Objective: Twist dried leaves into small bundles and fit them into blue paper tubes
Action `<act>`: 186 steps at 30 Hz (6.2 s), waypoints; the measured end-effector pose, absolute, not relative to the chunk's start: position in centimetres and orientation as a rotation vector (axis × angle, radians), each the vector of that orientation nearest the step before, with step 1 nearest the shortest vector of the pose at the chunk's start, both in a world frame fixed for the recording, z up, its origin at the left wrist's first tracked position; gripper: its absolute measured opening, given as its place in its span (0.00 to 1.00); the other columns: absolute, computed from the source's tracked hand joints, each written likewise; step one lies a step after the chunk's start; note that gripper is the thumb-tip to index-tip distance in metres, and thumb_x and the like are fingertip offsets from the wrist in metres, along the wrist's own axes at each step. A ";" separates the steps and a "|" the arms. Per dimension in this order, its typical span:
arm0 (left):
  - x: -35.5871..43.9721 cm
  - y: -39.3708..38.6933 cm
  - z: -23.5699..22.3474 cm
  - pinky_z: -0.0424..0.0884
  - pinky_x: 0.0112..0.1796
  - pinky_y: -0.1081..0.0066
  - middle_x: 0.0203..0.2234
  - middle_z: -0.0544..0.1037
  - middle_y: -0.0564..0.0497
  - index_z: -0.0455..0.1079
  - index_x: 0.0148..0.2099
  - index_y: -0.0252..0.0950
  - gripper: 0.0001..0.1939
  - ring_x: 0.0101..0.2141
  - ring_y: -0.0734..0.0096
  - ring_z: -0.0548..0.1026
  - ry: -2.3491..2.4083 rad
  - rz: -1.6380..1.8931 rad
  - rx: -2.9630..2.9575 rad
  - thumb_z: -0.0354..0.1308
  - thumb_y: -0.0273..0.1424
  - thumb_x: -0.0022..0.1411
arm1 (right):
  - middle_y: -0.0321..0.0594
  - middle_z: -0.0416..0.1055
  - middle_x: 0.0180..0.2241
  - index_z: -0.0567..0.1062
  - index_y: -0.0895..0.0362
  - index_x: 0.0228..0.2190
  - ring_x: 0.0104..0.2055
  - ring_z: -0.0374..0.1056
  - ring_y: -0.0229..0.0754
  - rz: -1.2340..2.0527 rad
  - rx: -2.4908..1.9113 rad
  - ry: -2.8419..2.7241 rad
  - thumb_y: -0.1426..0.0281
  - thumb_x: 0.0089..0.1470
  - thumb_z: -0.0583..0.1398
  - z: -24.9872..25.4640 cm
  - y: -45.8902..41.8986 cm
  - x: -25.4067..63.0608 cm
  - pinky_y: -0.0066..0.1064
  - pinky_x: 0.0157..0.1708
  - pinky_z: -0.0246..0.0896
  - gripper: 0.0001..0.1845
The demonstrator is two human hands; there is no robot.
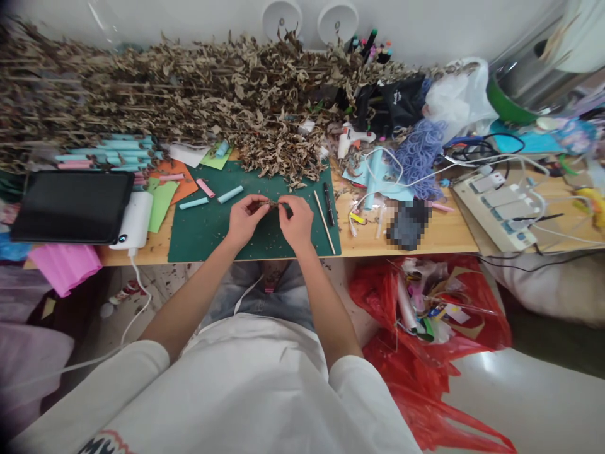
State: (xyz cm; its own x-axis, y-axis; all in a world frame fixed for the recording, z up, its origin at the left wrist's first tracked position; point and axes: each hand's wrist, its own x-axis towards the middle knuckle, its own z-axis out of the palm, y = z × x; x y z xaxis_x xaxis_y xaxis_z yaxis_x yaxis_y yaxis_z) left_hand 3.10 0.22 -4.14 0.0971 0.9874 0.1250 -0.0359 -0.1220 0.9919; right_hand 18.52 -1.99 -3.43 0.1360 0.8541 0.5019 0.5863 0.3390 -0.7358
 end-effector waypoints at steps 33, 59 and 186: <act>3.2 0.1 -3.9 0.74 0.41 0.68 0.35 0.79 0.49 0.73 0.40 0.35 0.10 0.36 0.71 0.77 1.011 1.171 1.337 0.64 0.31 0.55 | 0.41 0.79 0.38 0.79 0.52 0.38 0.43 0.74 0.44 0.379 -1.274 -1.620 0.68 0.61 0.59 -2.9 -2.3 18.3 0.39 0.46 0.70 0.07; 3.0 0.1 -3.9 0.74 0.39 0.68 0.32 0.79 0.51 0.74 0.38 0.35 0.12 0.33 0.71 0.77 1.010 1.213 1.292 0.68 0.34 0.52 | 0.42 0.79 0.39 0.78 0.52 0.39 0.42 0.75 0.44 0.372 -1.232 -1.642 0.68 0.60 0.59 -3.1 -2.6 18.2 0.39 0.46 0.71 0.08; 3.3 -0.2 -4.0 0.76 0.44 0.62 0.35 0.81 0.47 0.75 0.34 0.35 0.09 0.37 0.68 0.79 1.038 1.264 1.329 0.67 0.35 0.53 | 0.46 0.78 0.36 0.76 0.54 0.35 0.42 0.71 0.48 0.236 -1.415 -1.564 0.71 0.60 0.55 -3.7 -2.2 18.3 0.42 0.45 0.69 0.09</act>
